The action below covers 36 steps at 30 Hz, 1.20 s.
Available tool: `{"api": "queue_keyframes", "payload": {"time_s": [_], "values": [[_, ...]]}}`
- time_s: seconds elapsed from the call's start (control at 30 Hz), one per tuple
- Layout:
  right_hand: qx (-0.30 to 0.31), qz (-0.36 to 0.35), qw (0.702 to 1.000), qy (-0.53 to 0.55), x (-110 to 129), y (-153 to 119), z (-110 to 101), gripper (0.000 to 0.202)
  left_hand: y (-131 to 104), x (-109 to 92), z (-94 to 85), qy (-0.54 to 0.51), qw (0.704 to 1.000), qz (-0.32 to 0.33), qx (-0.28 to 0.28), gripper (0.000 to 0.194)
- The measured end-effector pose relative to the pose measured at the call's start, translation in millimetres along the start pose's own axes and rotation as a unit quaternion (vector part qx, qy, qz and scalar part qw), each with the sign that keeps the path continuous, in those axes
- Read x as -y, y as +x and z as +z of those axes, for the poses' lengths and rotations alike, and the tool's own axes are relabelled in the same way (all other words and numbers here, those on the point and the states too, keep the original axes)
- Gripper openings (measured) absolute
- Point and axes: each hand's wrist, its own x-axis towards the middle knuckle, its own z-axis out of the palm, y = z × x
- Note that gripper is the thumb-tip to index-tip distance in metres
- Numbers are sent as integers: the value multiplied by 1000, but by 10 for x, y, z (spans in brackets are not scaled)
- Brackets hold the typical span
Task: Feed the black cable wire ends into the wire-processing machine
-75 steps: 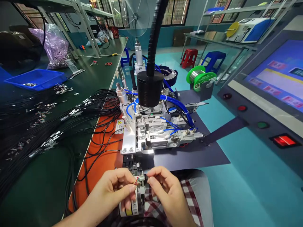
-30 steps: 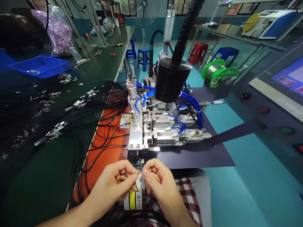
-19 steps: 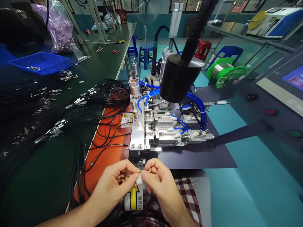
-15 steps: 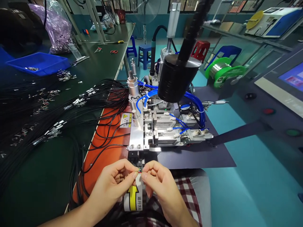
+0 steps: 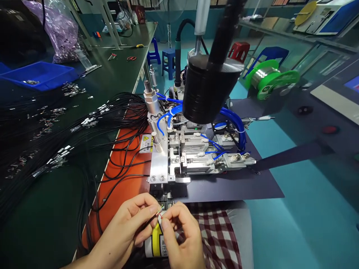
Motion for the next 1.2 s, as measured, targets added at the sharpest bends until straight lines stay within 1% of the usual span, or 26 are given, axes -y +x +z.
{"api": "queue_keyframes", "payload": {"time_s": [0.1, 0.27, 0.37, 0.43, 0.53, 0.6, 0.67, 0.73, 0.8, 0.87, 1.0, 1.13, 1.2], "values": [[-10, -24, 999, -23, -46, 2, 26, 21, -5, -21, 11, -12, 1000, -12, -10, 24], [-40, -34, 997, -53, -107, -4, 46, 20, 33, -45, -10, -6, 999, -49, 8, 26], [-50, -47, 995, -69, -140, -26, 79, 18, 58, -34, -11, -31, 998, -55, -1, 28], [-41, -56, 994, -81, -130, -18, 72, 17, 70, -22, -12, -39, 998, -55, -9, 27], [-1, -58, 995, -83, -47, 49, -25, 16, 79, -10, -24, -29, 998, -60, -10, 25], [29, -26, 997, -65, 35, 115, -126, 15, 80, -2, -39, -6, 998, -69, -5, 25], [51, 43, 997, -36, 106, 177, -210, 19, 79, 11, -55, 24, 997, -73, 4, 24], [67, 111, 992, 4, 149, 219, -249, 22, 77, 30, -68, 56, 996, -74, 11, 21], [75, 153, 984, 46, 162, 239, -245, 26, 76, 48, -73, 80, 994, -78, 11, 18], [77, 169, 980, 76, 156, 243, -222, 30, 77, 61, -71, 89, 993, -81, 8, 18], [81, 179, 974, 109, 124, 233, -206, 31, 78, 70, -68, 86, 994, -71, 14, 17], [106, 192, 966, 133, 82, 215, -234, 30, 70, 45, -65, 93, 993, -69, 24, 15], [118, 202, 962, 144, 64, 206, -250, 29, 61, 24, -55, 101, 992, -71, 21, 15]]}}
